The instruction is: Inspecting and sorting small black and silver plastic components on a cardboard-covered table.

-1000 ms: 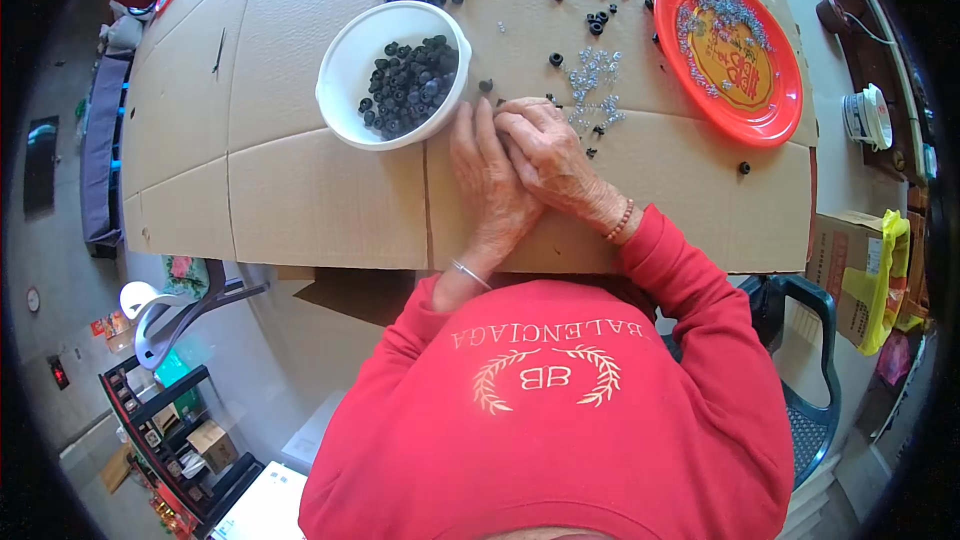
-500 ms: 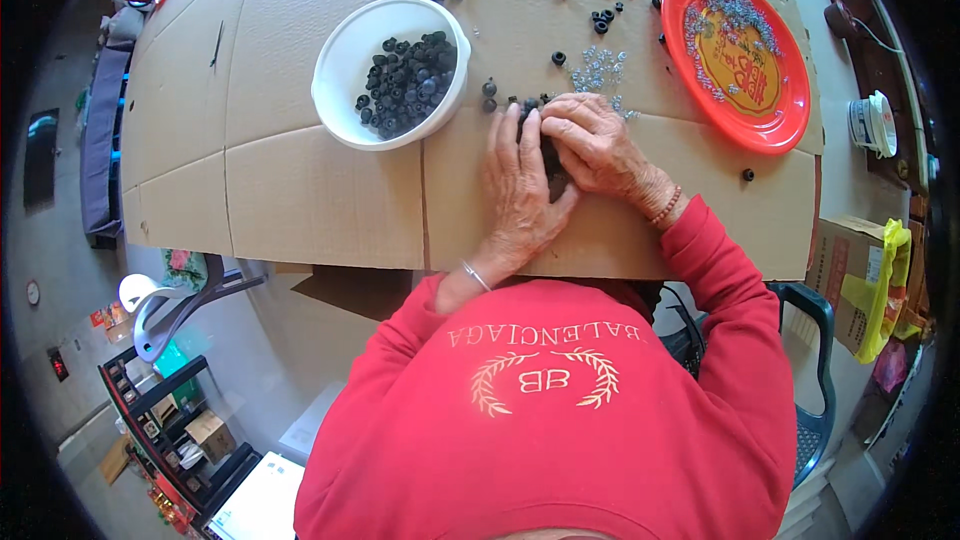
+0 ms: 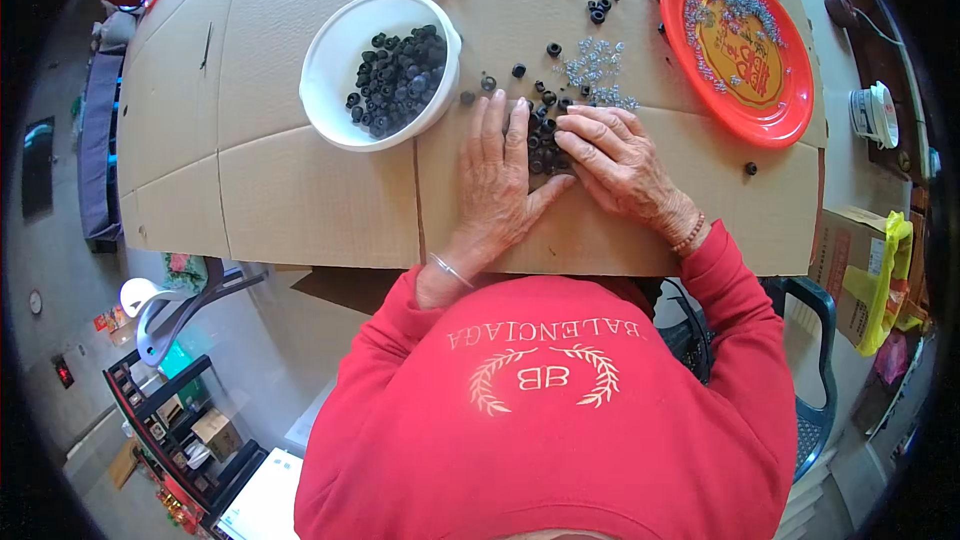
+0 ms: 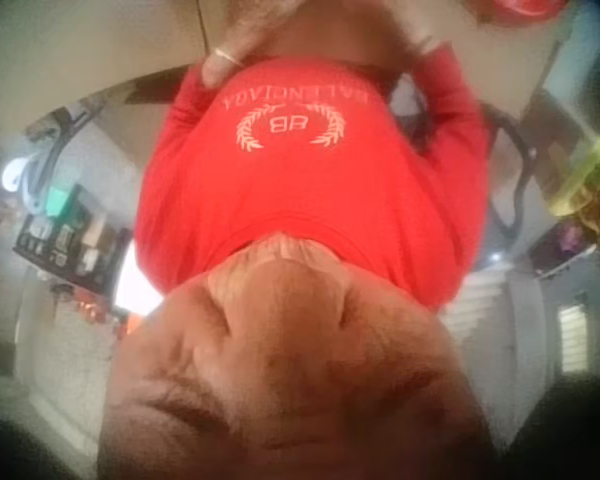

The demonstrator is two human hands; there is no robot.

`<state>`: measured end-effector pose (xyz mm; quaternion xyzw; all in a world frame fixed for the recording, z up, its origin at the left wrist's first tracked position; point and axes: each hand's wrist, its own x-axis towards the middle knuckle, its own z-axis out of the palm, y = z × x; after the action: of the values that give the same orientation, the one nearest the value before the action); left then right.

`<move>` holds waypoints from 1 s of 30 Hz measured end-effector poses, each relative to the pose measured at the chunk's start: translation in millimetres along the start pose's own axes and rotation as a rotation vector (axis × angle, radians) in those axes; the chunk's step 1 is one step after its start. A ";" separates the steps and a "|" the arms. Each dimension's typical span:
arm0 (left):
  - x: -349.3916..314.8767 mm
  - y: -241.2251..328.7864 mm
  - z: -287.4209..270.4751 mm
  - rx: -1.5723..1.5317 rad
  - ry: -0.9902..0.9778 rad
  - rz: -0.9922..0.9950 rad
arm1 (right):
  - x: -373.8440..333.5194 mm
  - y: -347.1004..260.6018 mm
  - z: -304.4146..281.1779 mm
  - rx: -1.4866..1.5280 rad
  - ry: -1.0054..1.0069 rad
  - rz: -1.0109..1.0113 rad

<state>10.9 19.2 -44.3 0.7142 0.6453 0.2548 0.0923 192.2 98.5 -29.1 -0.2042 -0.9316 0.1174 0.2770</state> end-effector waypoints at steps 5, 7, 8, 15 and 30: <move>-5.9 -1.5 -10.2 -0.026 0.000 0.005 | -6.3 -0.9 -8.0 -0.014 -0.034 0.030; -12.1 -2.2 -12.8 -0.046 -0.040 0.019 | -10.9 -0.8 -13.3 -0.020 -0.058 0.041; -13.5 -1.2 -14.0 -0.046 -0.040 0.018 | -13.2 -1.2 -15.5 -0.006 -0.085 0.056; -9.7 2.4 -6.3 0.085 -0.138 0.095 | -1.1 -21.0 -7.2 -0.021 -0.245 0.134; -11.8 -2.6 -2.9 0.084 -0.075 0.063 | 10.5 -13.2 3.0 -0.105 -0.219 0.136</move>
<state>6.8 7.6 -45.9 0.7467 0.6286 0.2032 0.0781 178.3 91.2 -22.3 -0.2670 -0.9450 0.1088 0.1543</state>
